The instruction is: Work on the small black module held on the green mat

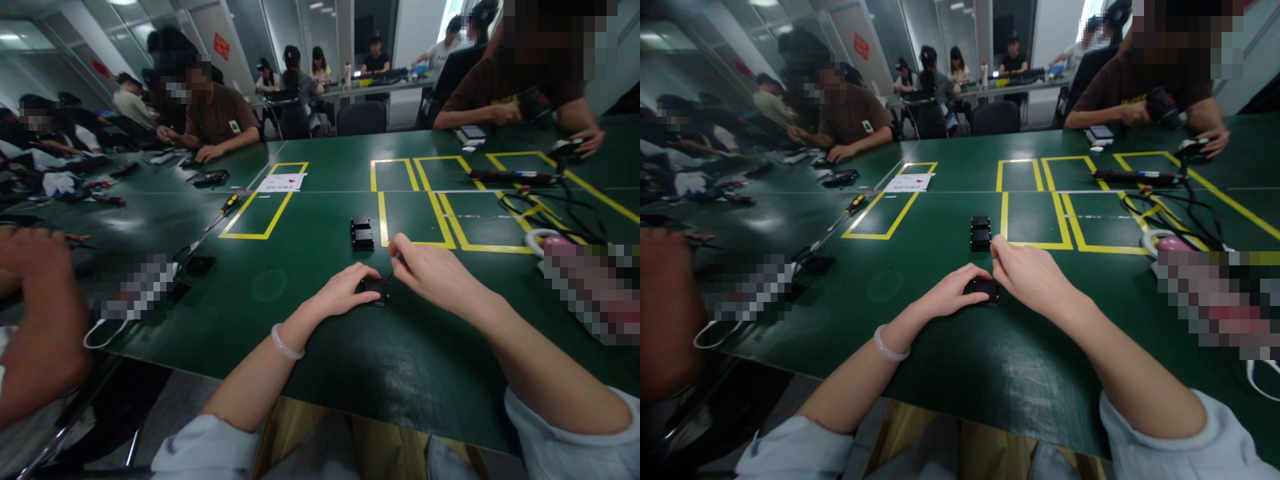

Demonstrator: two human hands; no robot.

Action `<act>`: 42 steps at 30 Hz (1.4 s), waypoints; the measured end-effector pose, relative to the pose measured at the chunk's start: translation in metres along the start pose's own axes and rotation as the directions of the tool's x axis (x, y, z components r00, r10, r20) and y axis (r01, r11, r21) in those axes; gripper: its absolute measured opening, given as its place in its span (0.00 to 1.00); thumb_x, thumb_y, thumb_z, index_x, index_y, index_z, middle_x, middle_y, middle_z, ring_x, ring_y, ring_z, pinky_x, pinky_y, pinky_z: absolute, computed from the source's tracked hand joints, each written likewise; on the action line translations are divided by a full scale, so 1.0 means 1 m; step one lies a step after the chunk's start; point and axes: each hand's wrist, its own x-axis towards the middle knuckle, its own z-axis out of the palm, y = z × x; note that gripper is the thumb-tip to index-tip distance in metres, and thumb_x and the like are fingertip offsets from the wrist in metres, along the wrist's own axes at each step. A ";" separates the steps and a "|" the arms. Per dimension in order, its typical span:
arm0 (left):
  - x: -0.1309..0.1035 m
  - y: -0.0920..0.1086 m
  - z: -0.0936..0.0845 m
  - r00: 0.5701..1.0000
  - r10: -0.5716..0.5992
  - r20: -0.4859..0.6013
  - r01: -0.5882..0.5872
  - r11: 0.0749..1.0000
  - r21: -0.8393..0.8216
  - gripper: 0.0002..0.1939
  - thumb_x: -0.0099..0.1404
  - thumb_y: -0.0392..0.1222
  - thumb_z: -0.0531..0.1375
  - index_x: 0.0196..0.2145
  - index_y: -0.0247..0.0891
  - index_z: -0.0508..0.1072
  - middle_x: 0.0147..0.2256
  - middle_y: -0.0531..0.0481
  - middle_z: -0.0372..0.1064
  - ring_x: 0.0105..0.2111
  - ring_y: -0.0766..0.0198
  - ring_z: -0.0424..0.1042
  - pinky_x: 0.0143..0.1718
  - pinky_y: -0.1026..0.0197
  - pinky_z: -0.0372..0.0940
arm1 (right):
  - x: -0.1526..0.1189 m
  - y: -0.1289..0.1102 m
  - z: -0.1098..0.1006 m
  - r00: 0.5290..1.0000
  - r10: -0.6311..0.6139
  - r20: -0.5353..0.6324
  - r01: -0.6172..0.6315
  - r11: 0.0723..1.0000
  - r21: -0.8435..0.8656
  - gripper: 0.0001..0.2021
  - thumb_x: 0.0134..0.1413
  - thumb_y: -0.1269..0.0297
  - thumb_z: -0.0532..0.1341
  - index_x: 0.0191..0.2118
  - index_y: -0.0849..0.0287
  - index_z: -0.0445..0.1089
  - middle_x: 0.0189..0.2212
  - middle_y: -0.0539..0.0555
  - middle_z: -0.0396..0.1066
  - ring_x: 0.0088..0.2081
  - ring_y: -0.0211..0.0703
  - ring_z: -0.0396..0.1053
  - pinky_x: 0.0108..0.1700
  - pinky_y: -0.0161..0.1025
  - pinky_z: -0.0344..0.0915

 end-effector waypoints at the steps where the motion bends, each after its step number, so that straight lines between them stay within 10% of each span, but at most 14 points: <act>1: 0.000 0.000 0.000 1.000 0.000 0.001 0.000 1.000 0.000 0.17 0.67 0.49 0.59 0.51 0.40 0.68 0.47 0.45 0.67 0.48 0.55 0.68 0.50 0.55 0.63 | 0.000 -0.001 0.000 1.000 0.003 0.004 -0.003 1.000 -0.017 0.10 0.65 0.61 0.46 0.43 0.58 0.60 0.29 0.53 0.73 0.28 0.44 0.68 0.27 0.37 0.48; 42: 0.000 0.000 -0.001 1.000 0.003 0.009 -0.003 1.000 -0.001 0.17 0.68 0.49 0.59 0.50 0.40 0.68 0.46 0.46 0.67 0.47 0.56 0.68 0.49 0.56 0.62 | -0.002 0.006 0.002 1.000 -0.017 0.021 0.017 1.000 0.002 0.08 0.65 0.61 0.48 0.43 0.57 0.60 0.29 0.51 0.72 0.27 0.43 0.68 0.26 0.36 0.48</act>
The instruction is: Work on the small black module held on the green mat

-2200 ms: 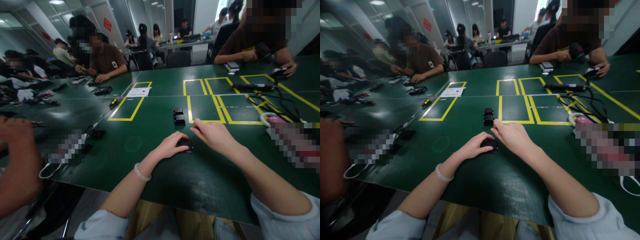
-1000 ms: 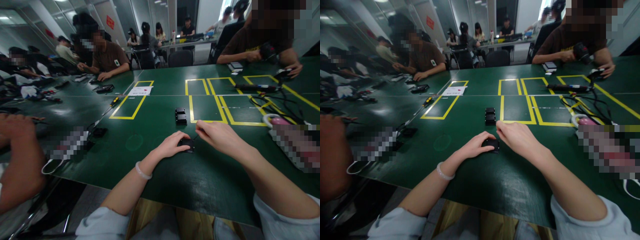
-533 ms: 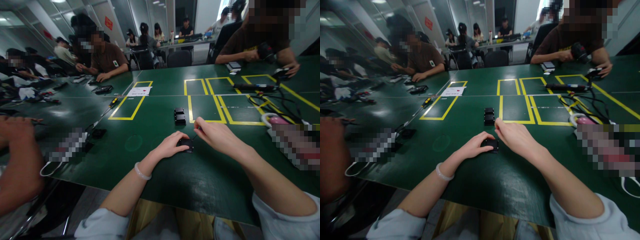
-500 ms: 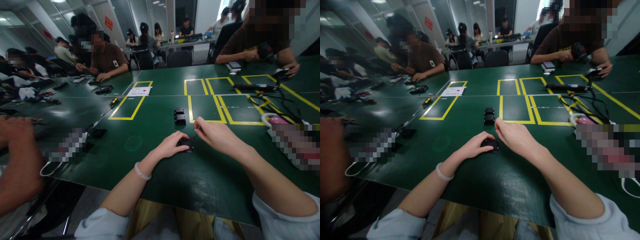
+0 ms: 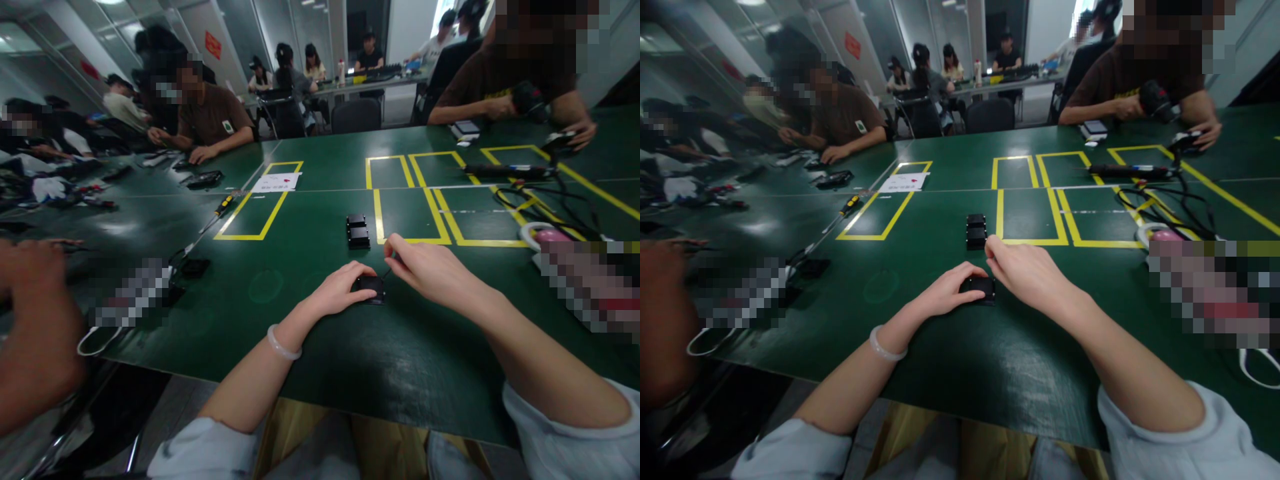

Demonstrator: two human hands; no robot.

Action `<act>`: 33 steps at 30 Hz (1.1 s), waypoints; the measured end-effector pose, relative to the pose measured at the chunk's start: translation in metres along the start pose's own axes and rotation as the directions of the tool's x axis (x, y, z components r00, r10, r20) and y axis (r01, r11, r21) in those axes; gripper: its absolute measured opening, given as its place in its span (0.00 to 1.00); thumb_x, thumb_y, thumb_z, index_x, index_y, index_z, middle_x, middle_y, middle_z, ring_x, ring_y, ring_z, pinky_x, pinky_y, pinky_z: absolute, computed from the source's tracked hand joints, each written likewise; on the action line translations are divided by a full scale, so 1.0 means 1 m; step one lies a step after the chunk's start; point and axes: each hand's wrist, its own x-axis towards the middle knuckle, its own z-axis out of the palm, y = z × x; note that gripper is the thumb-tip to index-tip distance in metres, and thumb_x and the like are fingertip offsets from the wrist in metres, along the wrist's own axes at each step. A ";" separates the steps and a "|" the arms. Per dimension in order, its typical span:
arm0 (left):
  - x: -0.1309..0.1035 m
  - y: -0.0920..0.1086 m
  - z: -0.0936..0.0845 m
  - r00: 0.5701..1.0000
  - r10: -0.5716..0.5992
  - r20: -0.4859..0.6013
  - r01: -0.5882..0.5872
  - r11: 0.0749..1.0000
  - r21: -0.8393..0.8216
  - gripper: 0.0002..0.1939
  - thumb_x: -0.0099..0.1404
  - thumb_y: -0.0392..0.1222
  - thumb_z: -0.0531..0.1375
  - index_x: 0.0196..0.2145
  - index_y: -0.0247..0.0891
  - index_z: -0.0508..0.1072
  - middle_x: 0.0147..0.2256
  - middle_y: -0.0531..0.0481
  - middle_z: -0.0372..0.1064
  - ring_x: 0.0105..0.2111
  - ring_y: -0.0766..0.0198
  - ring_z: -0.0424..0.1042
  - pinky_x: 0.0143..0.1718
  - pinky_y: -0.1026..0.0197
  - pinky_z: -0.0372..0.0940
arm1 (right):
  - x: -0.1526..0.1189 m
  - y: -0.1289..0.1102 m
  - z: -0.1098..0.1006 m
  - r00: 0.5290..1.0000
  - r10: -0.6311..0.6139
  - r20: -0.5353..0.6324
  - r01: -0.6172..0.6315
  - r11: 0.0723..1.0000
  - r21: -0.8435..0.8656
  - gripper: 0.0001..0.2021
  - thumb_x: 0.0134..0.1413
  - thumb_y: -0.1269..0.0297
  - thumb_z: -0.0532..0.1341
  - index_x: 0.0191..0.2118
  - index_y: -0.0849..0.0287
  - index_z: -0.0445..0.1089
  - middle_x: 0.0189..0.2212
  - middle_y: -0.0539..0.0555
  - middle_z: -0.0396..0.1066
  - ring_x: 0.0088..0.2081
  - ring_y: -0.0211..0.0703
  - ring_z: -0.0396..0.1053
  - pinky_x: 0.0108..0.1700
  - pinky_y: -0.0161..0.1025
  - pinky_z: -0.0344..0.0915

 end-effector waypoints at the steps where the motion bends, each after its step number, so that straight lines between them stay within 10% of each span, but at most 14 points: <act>1: 0.000 0.000 0.000 1.000 -0.001 0.001 0.001 1.000 0.001 0.16 0.67 0.49 0.59 0.50 0.40 0.68 0.46 0.46 0.67 0.47 0.56 0.68 0.49 0.56 0.62 | 0.000 -0.001 -0.001 1.000 0.002 -0.001 -0.002 1.000 0.005 0.08 0.64 0.62 0.49 0.43 0.57 0.60 0.29 0.51 0.72 0.27 0.42 0.68 0.26 0.36 0.48; 33: 0.000 0.001 0.001 1.000 -0.021 0.003 0.021 1.000 0.013 0.17 0.67 0.50 0.59 0.50 0.40 0.68 0.46 0.46 0.67 0.47 0.55 0.68 0.49 0.56 0.63 | 0.000 -0.002 -0.001 0.999 0.005 -0.044 -0.007 0.999 -0.036 0.09 0.64 0.61 0.48 0.44 0.57 0.61 0.29 0.52 0.73 0.28 0.43 0.69 0.26 0.37 0.48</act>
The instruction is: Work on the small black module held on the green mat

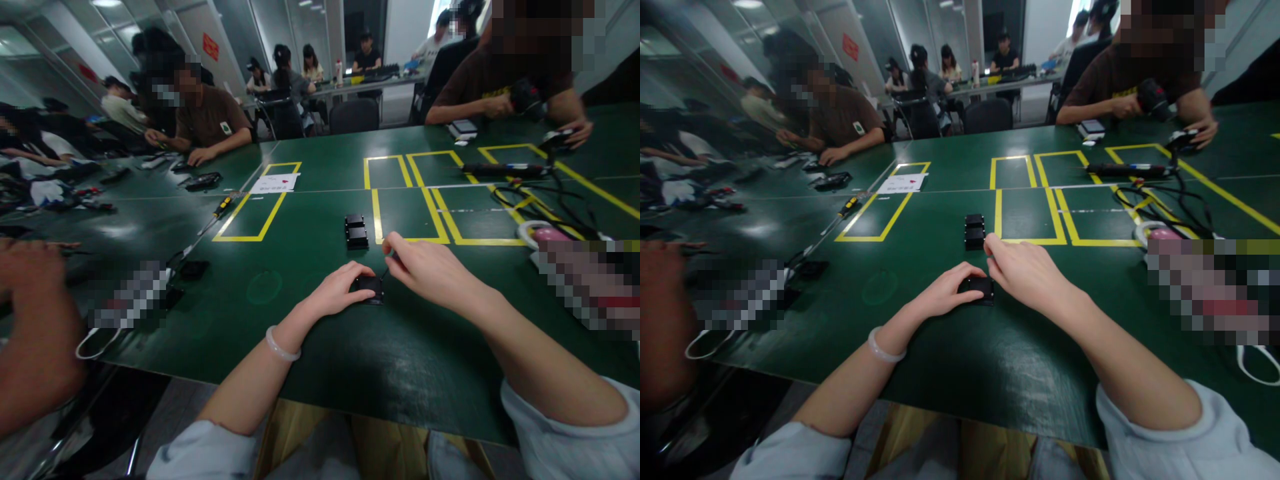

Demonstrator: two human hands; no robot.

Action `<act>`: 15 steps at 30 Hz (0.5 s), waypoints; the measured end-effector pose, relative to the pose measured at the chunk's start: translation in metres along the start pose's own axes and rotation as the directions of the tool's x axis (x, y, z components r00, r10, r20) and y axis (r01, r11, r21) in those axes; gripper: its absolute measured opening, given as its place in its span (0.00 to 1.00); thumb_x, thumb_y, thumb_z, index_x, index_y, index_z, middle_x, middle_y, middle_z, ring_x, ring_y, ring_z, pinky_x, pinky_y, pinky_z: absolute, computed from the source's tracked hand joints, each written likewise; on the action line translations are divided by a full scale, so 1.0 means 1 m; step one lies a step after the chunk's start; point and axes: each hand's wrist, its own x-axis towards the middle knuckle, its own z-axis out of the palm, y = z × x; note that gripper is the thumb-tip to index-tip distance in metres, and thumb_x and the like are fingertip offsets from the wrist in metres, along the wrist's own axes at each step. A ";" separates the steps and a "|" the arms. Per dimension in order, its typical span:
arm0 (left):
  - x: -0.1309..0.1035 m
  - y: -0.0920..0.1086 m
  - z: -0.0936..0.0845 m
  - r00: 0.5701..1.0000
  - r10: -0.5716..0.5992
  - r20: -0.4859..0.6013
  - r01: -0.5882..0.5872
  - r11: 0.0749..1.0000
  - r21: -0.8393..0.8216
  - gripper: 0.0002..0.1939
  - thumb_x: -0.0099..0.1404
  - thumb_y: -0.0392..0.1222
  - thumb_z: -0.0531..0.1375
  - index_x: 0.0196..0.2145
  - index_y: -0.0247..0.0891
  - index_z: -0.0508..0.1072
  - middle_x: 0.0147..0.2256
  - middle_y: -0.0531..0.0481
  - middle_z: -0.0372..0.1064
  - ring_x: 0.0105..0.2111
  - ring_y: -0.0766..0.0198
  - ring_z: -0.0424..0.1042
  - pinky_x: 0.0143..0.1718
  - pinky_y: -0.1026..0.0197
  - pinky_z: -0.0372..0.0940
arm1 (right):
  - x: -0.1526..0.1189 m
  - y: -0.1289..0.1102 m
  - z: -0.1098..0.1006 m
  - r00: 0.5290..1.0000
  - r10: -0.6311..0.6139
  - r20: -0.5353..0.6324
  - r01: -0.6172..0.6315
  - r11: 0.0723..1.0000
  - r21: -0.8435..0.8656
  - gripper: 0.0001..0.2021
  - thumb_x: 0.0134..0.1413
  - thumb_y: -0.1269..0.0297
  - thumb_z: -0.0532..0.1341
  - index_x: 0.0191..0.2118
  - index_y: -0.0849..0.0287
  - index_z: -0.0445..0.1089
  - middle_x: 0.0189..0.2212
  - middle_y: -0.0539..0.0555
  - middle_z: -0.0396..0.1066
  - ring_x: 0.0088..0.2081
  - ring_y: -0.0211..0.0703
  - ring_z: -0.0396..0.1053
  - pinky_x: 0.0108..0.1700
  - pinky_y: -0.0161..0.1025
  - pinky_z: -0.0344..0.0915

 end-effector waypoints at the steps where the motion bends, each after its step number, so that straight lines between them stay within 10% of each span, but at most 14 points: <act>1: 0.000 0.000 0.000 1.000 0.002 0.000 -0.002 1.000 0.001 0.17 0.68 0.50 0.58 0.50 0.40 0.68 0.46 0.46 0.67 0.47 0.56 0.68 0.49 0.56 0.63 | 0.000 0.000 0.000 1.000 0.001 0.002 -0.001 1.000 0.001 0.09 0.65 0.60 0.48 0.44 0.57 0.61 0.29 0.52 0.73 0.28 0.44 0.69 0.26 0.37 0.48; 15: 0.000 0.000 0.001 1.000 0.001 -0.003 -0.001 1.000 -0.003 0.17 0.67 0.50 0.59 0.51 0.40 0.68 0.45 0.46 0.67 0.47 0.56 0.68 0.49 0.55 0.63 | -0.001 -0.001 -0.003 1.000 -0.006 0.014 0.006 1.000 0.018 0.10 0.64 0.59 0.49 0.43 0.57 0.62 0.30 0.53 0.73 0.29 0.44 0.69 0.27 0.37 0.48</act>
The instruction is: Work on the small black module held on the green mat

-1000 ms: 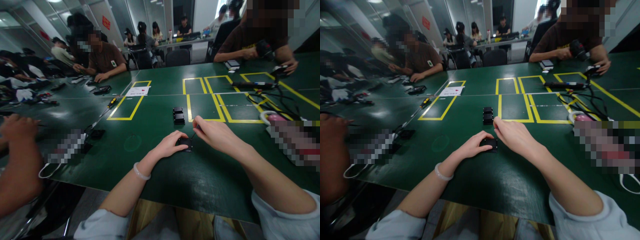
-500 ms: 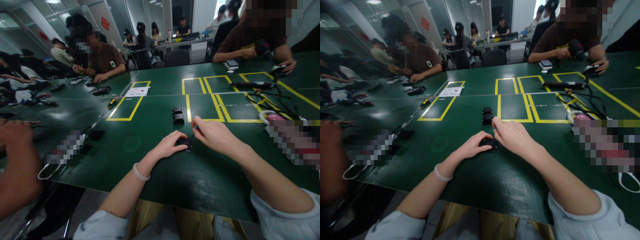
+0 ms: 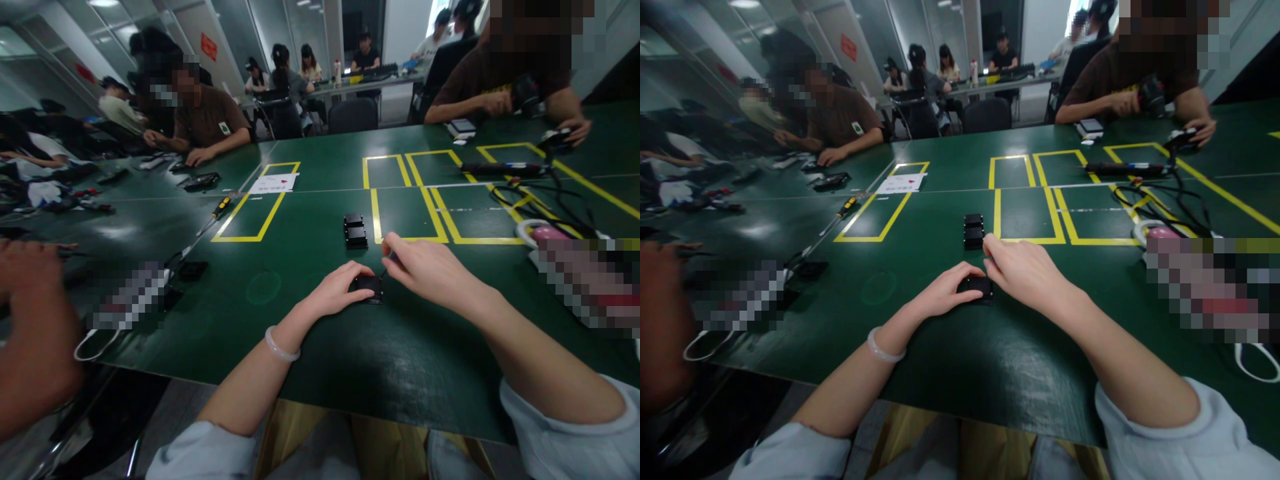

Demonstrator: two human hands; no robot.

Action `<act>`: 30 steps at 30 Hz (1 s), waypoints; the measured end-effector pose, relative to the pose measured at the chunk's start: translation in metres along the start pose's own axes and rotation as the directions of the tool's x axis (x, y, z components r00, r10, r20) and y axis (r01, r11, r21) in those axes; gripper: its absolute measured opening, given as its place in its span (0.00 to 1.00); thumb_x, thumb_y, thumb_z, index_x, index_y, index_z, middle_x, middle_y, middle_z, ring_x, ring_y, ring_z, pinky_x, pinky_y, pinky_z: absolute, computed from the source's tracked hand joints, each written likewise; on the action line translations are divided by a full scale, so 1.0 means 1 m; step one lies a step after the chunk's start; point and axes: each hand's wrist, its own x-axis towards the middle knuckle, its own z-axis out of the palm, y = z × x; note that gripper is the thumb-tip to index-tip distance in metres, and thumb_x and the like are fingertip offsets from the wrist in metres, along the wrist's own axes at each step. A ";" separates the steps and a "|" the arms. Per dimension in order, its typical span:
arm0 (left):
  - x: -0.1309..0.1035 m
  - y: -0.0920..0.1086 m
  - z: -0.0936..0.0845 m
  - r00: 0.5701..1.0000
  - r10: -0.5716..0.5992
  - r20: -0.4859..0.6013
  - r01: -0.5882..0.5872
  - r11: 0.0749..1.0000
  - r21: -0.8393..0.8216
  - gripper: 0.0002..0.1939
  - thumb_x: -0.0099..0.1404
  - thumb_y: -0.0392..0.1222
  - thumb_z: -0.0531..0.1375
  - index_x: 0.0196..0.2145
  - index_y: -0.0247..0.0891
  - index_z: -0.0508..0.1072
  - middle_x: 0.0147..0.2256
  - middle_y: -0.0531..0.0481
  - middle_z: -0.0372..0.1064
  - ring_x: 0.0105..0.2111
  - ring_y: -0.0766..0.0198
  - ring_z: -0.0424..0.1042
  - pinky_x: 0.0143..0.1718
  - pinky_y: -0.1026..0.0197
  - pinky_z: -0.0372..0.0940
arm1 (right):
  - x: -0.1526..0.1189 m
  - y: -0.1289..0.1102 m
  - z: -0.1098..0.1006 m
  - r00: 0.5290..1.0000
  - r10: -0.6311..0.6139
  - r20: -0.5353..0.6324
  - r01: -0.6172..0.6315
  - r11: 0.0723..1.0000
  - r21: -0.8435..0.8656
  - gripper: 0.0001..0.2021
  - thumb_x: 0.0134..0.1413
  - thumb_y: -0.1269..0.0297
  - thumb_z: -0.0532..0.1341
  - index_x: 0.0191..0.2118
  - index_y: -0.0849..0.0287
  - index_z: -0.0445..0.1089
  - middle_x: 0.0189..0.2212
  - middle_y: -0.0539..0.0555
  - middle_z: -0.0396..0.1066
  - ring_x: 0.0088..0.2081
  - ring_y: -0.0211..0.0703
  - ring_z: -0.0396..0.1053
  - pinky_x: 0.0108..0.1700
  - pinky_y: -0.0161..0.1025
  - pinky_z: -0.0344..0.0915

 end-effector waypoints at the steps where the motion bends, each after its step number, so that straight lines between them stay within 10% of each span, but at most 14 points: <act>1: 0.000 0.000 0.000 1.000 -0.001 0.000 0.001 1.000 0.000 0.17 0.67 0.50 0.59 0.51 0.40 0.68 0.45 0.46 0.68 0.46 0.56 0.68 0.49 0.55 0.63 | 0.001 0.001 0.000 1.000 0.000 0.004 0.000 1.000 -0.010 0.10 0.64 0.58 0.49 0.42 0.57 0.62 0.29 0.53 0.73 0.29 0.44 0.69 0.27 0.37 0.47; 30: 0.000 0.001 -0.001 1.000 -0.004 0.011 0.004 1.000 -0.006 0.17 0.68 0.50 0.58 0.51 0.41 0.68 0.46 0.46 0.67 0.47 0.55 0.68 0.49 0.55 0.63 | 0.001 0.002 0.003 1.000 0.001 0.010 0.000 0.999 -0.053 0.10 0.65 0.59 0.48 0.42 0.57 0.61 0.28 0.53 0.72 0.28 0.44 0.69 0.26 0.36 0.46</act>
